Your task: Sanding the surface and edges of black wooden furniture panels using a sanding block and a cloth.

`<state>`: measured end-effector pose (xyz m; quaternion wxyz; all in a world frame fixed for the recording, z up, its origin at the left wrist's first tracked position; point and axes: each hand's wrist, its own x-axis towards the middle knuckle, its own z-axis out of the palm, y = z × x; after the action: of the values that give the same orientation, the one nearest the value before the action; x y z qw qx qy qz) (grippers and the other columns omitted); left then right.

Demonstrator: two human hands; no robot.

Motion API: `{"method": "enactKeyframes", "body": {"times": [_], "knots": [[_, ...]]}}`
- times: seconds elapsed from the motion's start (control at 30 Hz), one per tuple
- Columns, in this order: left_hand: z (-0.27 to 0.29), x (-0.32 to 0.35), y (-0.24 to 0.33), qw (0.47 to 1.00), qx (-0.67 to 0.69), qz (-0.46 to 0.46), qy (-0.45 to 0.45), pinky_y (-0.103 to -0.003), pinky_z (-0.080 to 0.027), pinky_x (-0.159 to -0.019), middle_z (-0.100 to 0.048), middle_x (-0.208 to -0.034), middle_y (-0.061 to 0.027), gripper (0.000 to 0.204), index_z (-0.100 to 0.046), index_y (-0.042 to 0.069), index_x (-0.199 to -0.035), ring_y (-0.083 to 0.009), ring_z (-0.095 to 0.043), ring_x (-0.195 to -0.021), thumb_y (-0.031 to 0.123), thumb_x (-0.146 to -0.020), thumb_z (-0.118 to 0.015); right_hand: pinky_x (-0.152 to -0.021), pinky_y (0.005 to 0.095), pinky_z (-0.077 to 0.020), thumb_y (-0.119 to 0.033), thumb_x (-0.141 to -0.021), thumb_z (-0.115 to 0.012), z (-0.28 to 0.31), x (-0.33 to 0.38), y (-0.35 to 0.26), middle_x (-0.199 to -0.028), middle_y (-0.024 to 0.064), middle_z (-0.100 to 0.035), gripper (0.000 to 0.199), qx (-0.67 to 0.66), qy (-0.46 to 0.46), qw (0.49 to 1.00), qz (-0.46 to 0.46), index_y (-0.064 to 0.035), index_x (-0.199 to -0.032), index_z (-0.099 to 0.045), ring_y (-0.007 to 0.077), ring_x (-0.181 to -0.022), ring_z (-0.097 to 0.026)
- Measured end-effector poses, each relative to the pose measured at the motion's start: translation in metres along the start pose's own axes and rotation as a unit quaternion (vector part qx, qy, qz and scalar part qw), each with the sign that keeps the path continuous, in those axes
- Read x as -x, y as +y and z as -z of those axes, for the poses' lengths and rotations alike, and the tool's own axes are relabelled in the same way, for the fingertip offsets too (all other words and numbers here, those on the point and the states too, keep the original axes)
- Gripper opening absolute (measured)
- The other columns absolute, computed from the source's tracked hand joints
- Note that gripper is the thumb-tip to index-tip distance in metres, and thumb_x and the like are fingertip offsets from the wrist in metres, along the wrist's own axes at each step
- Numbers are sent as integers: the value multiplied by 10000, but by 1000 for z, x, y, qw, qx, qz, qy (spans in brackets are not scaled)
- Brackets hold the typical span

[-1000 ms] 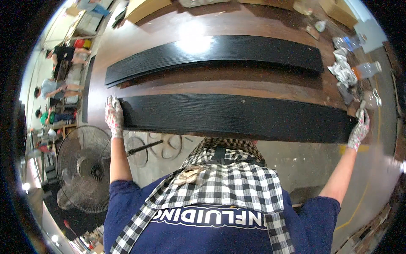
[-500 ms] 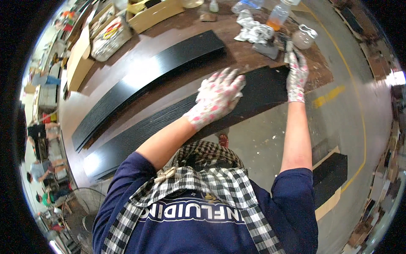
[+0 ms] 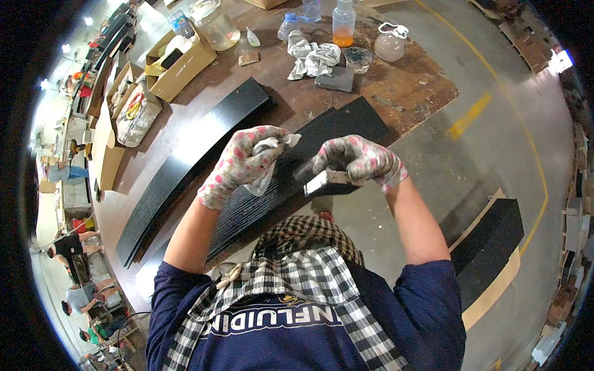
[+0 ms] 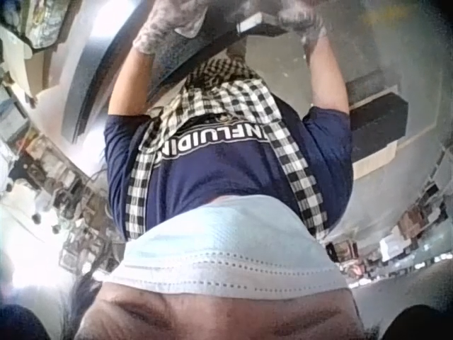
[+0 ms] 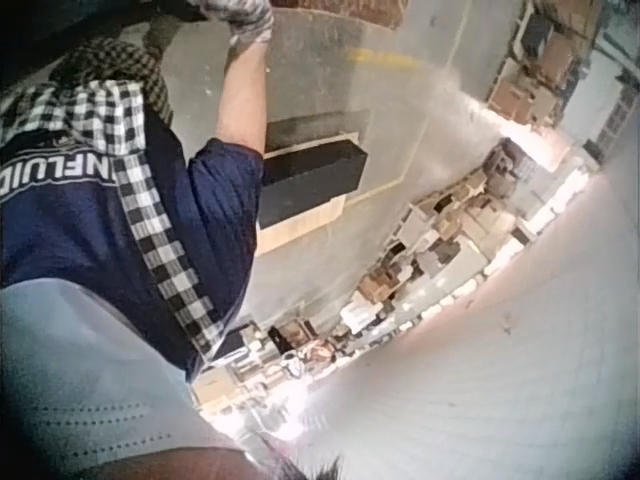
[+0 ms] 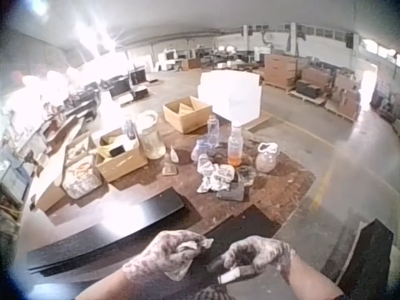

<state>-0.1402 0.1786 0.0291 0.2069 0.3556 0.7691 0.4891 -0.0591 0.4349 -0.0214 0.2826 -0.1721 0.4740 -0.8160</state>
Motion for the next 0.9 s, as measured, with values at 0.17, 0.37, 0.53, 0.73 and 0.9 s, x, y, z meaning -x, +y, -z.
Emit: {"method": "enactKeyframes", "body": {"times": [0.17,0.37,0.53,0.73,0.9], "knots": [[6,6,-24,991,67,112,32,-236,-487,-760,-653,-912,-10,330,-617,17,-1176,-82,-584,-821,181,-890,-632,-603,320,-486,-606,-794,-631,26,25,26,-902,133,-606,654,-178,-2,922,345,-40,-1121,-603,216,-707,-544],[28,23,-63,947,295,106,69,-317,-539,-806,-654,-1074,-122,601,-535,-14,-1263,-174,-644,-882,396,-844,-670,-633,290,-392,-402,-809,-634,91,147,-65,-994,81,-540,559,-219,283,802,479,1,-1187,-545,178,-740,-417],[28,43,-62,895,430,94,66,-326,-571,-793,-624,-1133,-199,725,-523,-65,-1249,-244,-656,-911,425,-763,-745,-784,400,-451,-616,-799,-503,52,83,-18,-1149,235,-510,769,-186,96,936,284,-40,-1308,-496,271,-941,-506],[22,59,4,698,703,18,135,-385,-557,-820,-586,-1090,-191,532,-502,8,-1243,-295,-613,-1000,399,-889,-573,-796,327,-511,-482,-671,-797,-32,-56,25,-998,92,-640,814,-72,-73,990,102,52,-1225,-531,184,-850,-613],[34,58,20,934,341,75,77,-295,-539,-726,-613,-1144,-209,351,-556,-22,-1177,-197,-629,-881,249,-956,-527,-716,294,-509,-511,-677,-793,-37,-57,33,-949,98,-646,831,-118,-164,976,77,20,-1262,-536,183,-819,-612]]}}
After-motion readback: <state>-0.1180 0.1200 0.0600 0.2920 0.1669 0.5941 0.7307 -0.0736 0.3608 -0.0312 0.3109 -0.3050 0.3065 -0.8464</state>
